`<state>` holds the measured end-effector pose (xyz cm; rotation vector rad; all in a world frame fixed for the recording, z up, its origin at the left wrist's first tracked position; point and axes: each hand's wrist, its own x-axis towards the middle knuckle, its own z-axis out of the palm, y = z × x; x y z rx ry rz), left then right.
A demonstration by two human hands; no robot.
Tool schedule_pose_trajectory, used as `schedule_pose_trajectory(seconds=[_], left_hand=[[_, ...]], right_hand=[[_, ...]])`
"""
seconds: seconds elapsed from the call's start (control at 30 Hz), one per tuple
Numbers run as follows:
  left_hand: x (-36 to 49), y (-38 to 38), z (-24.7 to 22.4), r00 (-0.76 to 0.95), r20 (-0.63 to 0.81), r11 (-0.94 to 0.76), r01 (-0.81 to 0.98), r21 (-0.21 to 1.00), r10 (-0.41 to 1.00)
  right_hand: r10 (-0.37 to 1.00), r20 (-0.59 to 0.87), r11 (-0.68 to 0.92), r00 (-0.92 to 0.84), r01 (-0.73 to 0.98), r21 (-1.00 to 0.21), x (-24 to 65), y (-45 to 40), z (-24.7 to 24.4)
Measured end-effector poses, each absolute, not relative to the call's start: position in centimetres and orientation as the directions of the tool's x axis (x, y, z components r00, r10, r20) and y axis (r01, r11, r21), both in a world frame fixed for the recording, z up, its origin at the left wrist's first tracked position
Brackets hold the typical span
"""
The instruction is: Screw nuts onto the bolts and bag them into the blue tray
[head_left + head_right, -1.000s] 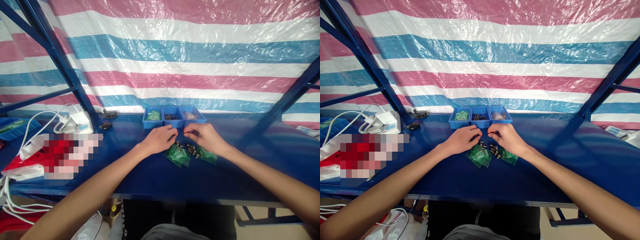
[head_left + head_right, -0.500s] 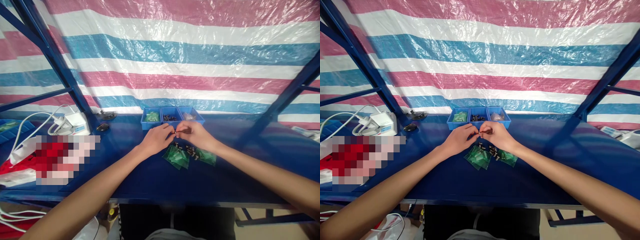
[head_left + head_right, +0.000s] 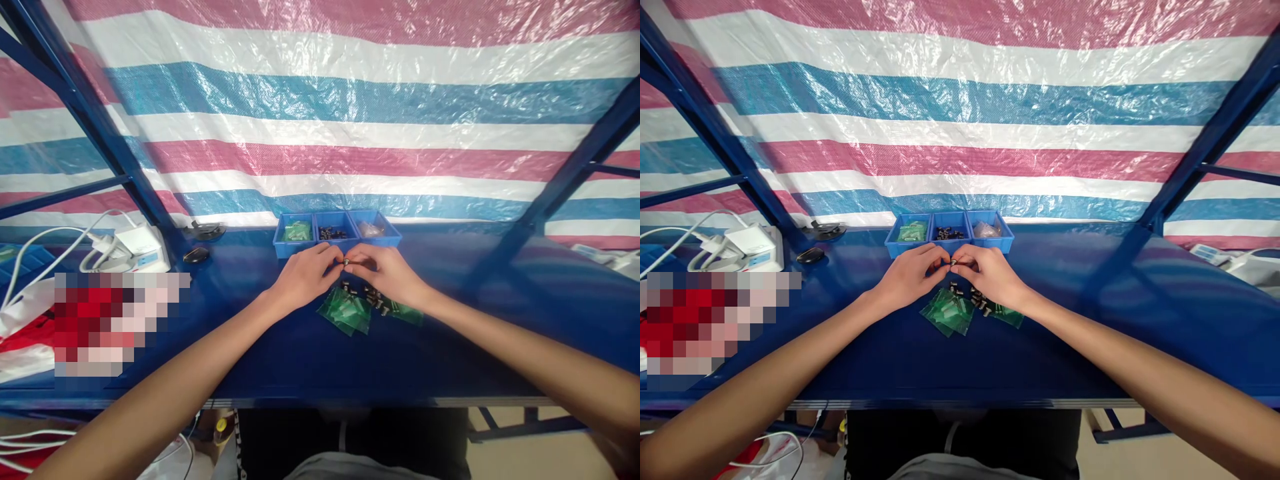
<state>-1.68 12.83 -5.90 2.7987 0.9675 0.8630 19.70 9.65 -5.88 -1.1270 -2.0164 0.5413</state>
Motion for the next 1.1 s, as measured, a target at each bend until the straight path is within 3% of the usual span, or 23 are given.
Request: schedule_pose_trajectory(seconds=[0.17,0.43,0.93,1.1], left_hand=[[-1.62,12.56,-5.69,0.651,0.508,-0.818,0.524,0.236,0.564],[-1.62,12.19,-5.47,0.625,0.513,-0.805,0.515,0.296,0.589],[-1.32,12.49,-5.79,0.614,0.563,-0.832,0.442,0.335,0.553],[-1.37,12.48,-5.75,0.675,0.539,-0.864,0.408,0.297,0.504]], right_hand=[[0.847,0.404,0.531,-0.345,0.535,-0.657,19.5,9.25,-5.46],[0.879,0.316,0.457,-0.357,0.439,-0.774,19.58,8.94,-5.17],[0.847,0.375,0.529,-0.377,0.525,-0.667,19.51,9.05,-5.72],[0.855,0.394,0.518,-0.338,0.588,-0.621,19.73,9.19,-5.62]])
